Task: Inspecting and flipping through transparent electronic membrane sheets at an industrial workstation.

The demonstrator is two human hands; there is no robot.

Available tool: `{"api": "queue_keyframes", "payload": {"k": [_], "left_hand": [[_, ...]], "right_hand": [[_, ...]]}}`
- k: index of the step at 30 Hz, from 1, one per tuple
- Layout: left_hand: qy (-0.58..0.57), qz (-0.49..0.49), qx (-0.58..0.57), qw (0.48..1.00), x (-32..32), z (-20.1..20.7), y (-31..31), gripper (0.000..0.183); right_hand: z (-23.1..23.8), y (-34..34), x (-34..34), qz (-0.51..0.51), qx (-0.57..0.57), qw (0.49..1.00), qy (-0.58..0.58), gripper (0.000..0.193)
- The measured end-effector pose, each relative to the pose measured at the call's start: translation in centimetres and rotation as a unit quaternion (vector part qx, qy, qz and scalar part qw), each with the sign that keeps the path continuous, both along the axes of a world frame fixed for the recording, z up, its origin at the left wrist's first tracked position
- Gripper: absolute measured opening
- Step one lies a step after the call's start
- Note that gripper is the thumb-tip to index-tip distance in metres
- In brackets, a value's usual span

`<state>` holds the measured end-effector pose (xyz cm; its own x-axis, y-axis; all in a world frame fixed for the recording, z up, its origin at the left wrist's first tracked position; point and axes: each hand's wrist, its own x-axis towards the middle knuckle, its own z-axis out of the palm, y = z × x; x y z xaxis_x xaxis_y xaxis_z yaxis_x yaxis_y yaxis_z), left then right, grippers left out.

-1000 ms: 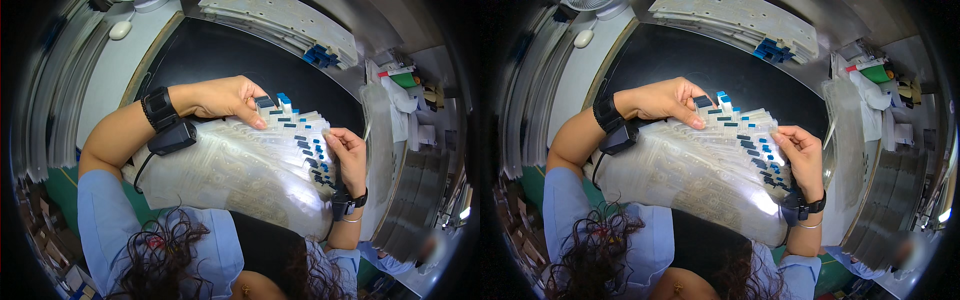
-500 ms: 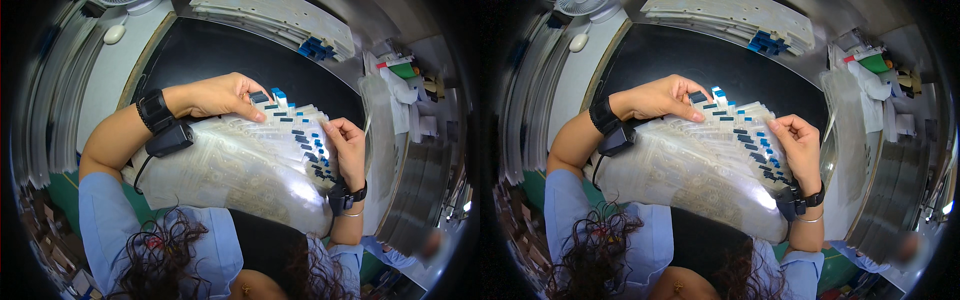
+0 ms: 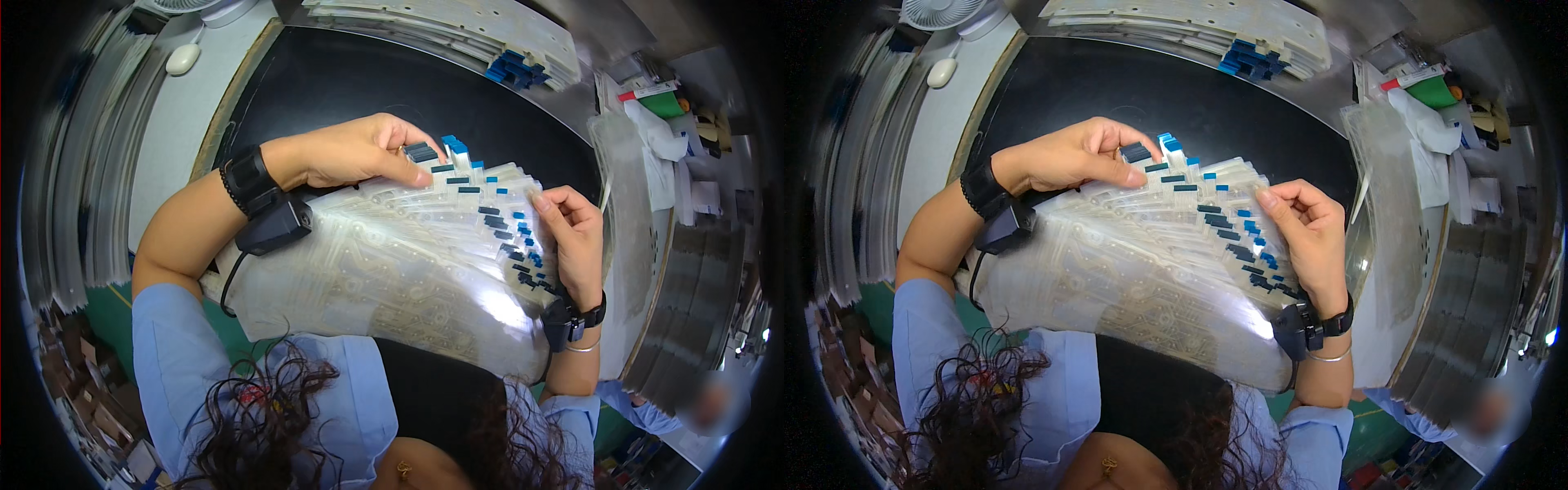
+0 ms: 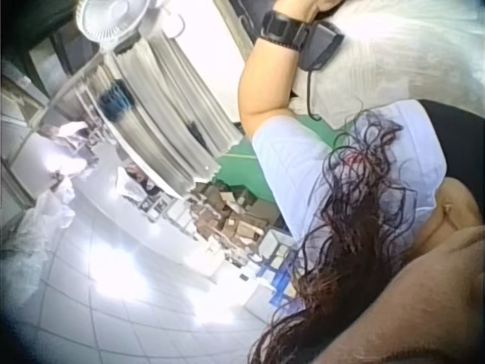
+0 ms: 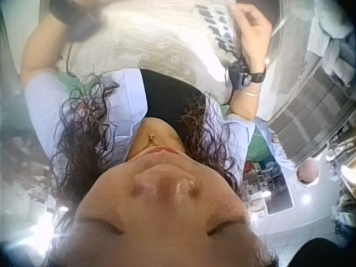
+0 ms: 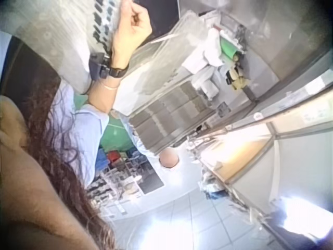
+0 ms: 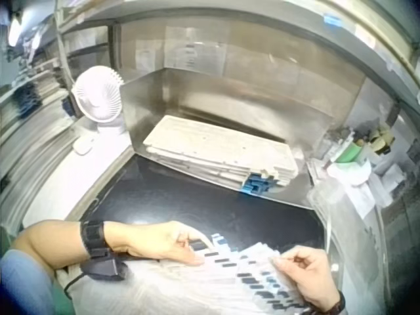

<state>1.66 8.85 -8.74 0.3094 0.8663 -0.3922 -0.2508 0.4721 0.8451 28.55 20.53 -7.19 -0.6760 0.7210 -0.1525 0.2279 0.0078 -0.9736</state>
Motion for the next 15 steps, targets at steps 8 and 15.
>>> {"api": "queue_keyframes", "payload": {"k": [8, 15], "left_hand": [[-0.041, -0.027, 0.009, 0.999, -0.8, -0.91, -0.17, 0.037], [-0.046, -0.027, 0.023, 0.998, -0.62, -0.85, -0.11, 0.034]], "right_hand": [[-0.12, -0.14, -0.28, -0.009, 0.014, 1.0, -0.011, 0.012], [-0.23, 0.33, 0.08, -0.001, -0.011, 1.0, -0.018, 0.011]]}}
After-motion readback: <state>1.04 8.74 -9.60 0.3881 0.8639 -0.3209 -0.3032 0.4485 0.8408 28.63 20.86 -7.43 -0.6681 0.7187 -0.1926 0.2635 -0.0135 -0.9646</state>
